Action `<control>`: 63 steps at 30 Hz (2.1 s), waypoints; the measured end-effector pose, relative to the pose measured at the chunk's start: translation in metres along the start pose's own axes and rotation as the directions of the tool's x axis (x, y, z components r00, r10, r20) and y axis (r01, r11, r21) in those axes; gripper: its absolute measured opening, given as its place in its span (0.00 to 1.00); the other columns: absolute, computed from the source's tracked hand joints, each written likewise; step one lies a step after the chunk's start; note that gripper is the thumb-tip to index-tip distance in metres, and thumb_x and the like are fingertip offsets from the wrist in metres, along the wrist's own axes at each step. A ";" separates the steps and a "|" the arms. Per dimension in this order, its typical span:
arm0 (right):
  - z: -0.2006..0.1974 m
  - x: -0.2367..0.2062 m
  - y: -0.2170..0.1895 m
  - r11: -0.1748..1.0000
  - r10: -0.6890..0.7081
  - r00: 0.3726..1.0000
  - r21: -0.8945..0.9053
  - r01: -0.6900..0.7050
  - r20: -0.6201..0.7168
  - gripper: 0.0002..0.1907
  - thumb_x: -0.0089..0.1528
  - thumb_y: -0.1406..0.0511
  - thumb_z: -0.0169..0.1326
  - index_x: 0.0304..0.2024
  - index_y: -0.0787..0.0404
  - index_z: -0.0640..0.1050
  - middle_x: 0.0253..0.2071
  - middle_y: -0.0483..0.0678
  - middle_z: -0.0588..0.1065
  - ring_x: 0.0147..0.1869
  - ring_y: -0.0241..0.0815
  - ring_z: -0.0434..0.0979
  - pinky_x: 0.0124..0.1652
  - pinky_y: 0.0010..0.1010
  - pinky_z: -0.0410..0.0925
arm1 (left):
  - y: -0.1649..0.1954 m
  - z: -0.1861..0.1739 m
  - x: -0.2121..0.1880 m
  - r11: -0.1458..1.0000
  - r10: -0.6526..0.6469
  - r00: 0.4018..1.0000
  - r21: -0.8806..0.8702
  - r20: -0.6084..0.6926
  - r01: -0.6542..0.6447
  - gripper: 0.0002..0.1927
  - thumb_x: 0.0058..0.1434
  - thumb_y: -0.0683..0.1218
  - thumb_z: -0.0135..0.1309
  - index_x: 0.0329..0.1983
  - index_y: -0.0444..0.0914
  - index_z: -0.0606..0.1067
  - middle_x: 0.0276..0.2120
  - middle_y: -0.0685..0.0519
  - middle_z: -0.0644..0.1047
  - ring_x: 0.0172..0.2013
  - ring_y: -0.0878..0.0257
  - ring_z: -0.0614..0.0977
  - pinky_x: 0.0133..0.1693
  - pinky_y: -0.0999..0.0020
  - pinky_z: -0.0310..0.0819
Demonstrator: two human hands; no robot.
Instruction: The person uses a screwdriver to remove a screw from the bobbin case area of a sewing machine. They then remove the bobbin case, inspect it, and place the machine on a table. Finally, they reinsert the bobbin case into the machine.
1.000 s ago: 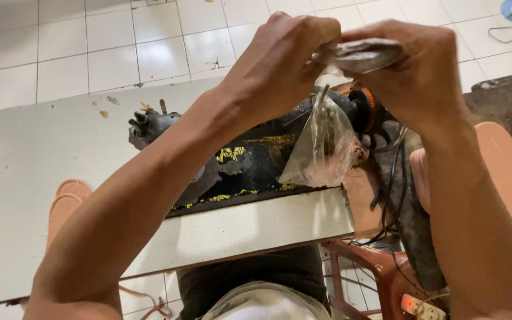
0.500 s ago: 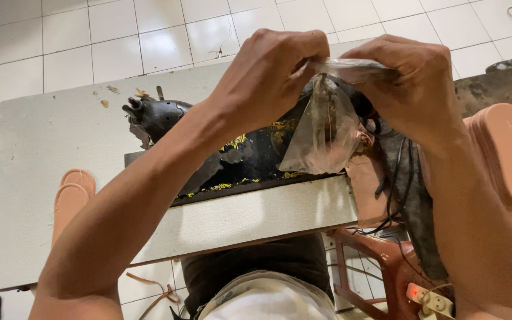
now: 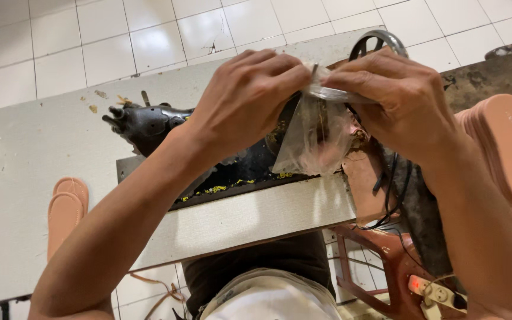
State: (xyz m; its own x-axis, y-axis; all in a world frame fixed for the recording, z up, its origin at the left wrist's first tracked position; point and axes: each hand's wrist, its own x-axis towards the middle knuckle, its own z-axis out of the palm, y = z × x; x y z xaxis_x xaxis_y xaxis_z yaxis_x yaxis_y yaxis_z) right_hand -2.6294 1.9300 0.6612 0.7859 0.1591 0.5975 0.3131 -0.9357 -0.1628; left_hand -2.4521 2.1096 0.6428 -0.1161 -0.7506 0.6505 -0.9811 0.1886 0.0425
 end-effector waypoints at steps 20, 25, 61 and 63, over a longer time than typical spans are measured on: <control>-0.022 0.014 0.001 0.970 -0.113 0.925 -0.161 0.181 0.362 0.14 0.58 0.65 0.65 0.42 0.68 0.82 0.37 0.55 0.80 0.39 0.47 0.80 0.44 0.37 0.76 | 0.008 -0.022 0.008 0.999 0.044 0.972 0.021 0.232 -0.050 0.09 0.68 0.41 0.58 0.49 0.34 0.75 0.41 0.45 0.82 0.43 0.53 0.84 0.51 0.56 0.78; -0.015 0.024 0.003 0.999 0.046 0.962 0.016 -0.052 0.269 0.08 0.69 0.66 0.61 0.43 0.67 0.80 0.38 0.52 0.80 0.37 0.42 0.80 0.37 0.32 0.75 | 0.001 -0.011 0.018 0.906 -0.250 0.932 -0.277 0.264 0.321 0.07 0.71 0.41 0.53 0.51 0.35 0.73 0.42 0.46 0.81 0.40 0.58 0.83 0.44 0.65 0.80; 0.051 -0.148 -0.041 0.639 0.742 0.572 0.108 -0.762 -0.349 0.11 0.73 0.71 0.56 0.58 0.67 0.78 0.52 0.55 0.80 0.55 0.46 0.81 0.57 0.37 0.72 | 0.133 -0.070 -0.189 0.576 -0.817 0.464 -0.440 -0.344 0.689 0.09 0.71 0.38 0.51 0.52 0.36 0.76 0.49 0.49 0.82 0.51 0.61 0.84 0.57 0.66 0.79; 0.065 -0.150 -0.026 0.651 0.712 0.619 -0.017 -0.759 -0.331 0.16 0.70 0.72 0.56 0.60 0.68 0.77 0.53 0.58 0.78 0.54 0.52 0.79 0.55 0.40 0.71 | 0.141 -0.030 -0.207 0.535 -0.843 0.511 -0.354 -0.166 0.767 0.08 0.66 0.37 0.54 0.48 0.35 0.77 0.48 0.47 0.82 0.52 0.57 0.84 0.57 0.64 0.78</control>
State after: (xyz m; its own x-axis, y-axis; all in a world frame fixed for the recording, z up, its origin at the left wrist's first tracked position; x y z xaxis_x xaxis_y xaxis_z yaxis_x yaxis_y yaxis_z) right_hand -2.7208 1.9512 0.5252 0.5327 -0.6722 0.5142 -0.4015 -0.7356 -0.5456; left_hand -2.5613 2.3105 0.5363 0.7936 -0.4379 0.4225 -0.5592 -0.2511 0.7901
